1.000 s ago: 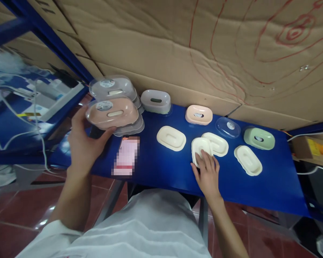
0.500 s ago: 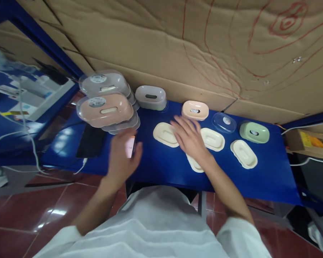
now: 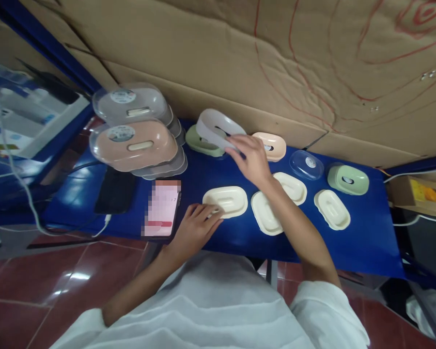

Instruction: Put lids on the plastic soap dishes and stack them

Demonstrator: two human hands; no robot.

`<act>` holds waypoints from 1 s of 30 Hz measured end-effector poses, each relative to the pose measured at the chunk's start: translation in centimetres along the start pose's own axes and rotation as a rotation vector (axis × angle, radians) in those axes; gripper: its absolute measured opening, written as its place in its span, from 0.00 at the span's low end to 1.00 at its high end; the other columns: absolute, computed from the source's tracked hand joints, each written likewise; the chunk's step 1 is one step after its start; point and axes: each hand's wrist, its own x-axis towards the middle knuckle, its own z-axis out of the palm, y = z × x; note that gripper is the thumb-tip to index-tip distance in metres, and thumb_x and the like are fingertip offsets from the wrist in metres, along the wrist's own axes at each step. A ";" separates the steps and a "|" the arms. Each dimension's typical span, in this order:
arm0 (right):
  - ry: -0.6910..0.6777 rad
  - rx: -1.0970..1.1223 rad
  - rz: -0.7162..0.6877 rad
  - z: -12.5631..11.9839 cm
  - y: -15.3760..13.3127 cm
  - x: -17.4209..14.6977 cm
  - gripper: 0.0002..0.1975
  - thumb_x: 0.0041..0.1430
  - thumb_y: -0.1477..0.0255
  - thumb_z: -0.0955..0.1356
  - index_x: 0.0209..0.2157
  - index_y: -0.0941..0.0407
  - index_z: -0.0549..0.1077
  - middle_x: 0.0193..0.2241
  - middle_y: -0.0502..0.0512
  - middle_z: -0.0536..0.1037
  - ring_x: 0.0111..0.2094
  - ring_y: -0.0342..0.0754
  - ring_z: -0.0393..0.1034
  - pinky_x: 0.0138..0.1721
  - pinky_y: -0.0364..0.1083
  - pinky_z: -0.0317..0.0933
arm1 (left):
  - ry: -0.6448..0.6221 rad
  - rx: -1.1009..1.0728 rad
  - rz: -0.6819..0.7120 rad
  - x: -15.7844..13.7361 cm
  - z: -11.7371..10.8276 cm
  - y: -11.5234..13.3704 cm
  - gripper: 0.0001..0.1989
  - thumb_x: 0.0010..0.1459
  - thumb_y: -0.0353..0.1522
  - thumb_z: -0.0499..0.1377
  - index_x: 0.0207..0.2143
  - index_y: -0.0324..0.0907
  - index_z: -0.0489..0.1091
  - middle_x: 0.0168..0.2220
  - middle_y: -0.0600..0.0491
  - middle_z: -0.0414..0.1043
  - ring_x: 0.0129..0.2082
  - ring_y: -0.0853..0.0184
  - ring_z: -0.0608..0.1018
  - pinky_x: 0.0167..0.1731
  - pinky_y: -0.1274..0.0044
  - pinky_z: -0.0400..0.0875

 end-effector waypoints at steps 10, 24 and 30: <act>-0.320 -0.094 -0.065 -2.2 -6.9 -16.0 0.24 0.76 0.75 0.66 0.69 0.52 0.70 0.63 0.58 0.80 0.67 0.52 0.71 0.74 0.61 0.61 | 0.135 0.004 -0.054 -1.4 -0.2 0.7 0.22 0.69 0.27 0.64 0.64 0.44 0.72 0.67 0.36 0.70 0.66 0.46 0.74 0.61 0.56 0.72; -0.214 -0.342 0.216 -6.9 -0.3 -15.5 0.26 0.76 0.70 0.62 0.71 0.50 0.68 0.71 0.61 0.70 0.74 0.60 0.62 0.74 0.69 0.54 | 0.089 -0.169 -0.068 -1.8 1.3 0.3 0.23 0.70 0.22 0.57 0.65 0.43 0.69 0.65 0.41 0.74 0.72 0.52 0.70 0.68 0.56 0.72; -0.216 -0.505 0.670 -12.4 12.9 -14.2 0.42 0.64 0.56 0.71 0.74 0.57 0.62 0.75 0.72 0.59 0.76 0.74 0.53 0.70 0.78 0.51 | 0.096 -0.184 -0.078 -1.5 1.7 0.6 0.23 0.70 0.21 0.57 0.64 0.40 0.69 0.69 0.36 0.68 0.76 0.49 0.64 0.70 0.53 0.70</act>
